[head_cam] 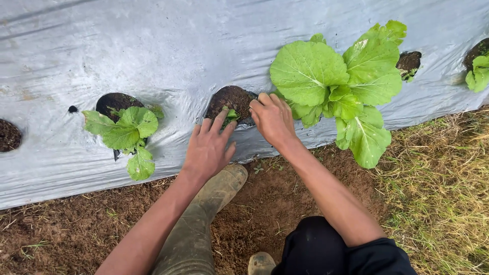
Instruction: Inspecting and adjusting soil and plastic mulch around young plants in a field to ensure they are properly seated.
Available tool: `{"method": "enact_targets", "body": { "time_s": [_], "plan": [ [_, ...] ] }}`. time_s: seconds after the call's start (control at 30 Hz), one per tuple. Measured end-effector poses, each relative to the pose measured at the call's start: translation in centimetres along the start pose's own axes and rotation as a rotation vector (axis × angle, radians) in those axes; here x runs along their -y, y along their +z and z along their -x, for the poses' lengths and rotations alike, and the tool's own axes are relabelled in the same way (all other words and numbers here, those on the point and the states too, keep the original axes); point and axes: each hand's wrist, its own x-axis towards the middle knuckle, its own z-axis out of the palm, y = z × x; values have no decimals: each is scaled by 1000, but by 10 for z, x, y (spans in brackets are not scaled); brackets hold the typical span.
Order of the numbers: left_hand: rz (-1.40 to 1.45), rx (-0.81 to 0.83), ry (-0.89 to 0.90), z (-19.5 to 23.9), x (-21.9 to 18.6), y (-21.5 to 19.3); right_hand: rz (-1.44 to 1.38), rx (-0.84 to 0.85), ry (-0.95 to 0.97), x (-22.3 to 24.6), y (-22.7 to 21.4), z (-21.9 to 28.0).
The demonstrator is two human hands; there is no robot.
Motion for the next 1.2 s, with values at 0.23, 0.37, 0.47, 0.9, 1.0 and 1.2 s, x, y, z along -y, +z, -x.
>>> {"method": "enact_targets", "body": {
  "time_s": [0.23, 0.37, 0.47, 0.9, 1.0, 1.2],
  "plan": [
    [131, -171, 28, 1, 6, 5, 84, -148, -121, 2, 13, 2],
    [337, -400, -82, 0, 22, 4, 15, -91, -92, 1, 23, 5],
    [297, -487, -146, 2, 36, 10, -205, 32, 23, -8, 12, 11],
    [112, -353, -76, -3, 48, 51, -382, 807, 171, 64, -110, -5],
    [132, -354, -55, 0, 42, 33, -425, 684, 118, 58, -84, -2],
    [180, -351, -57, -3, 36, 40, -569, 422, 155, 60, -83, -4]
  ]
}}
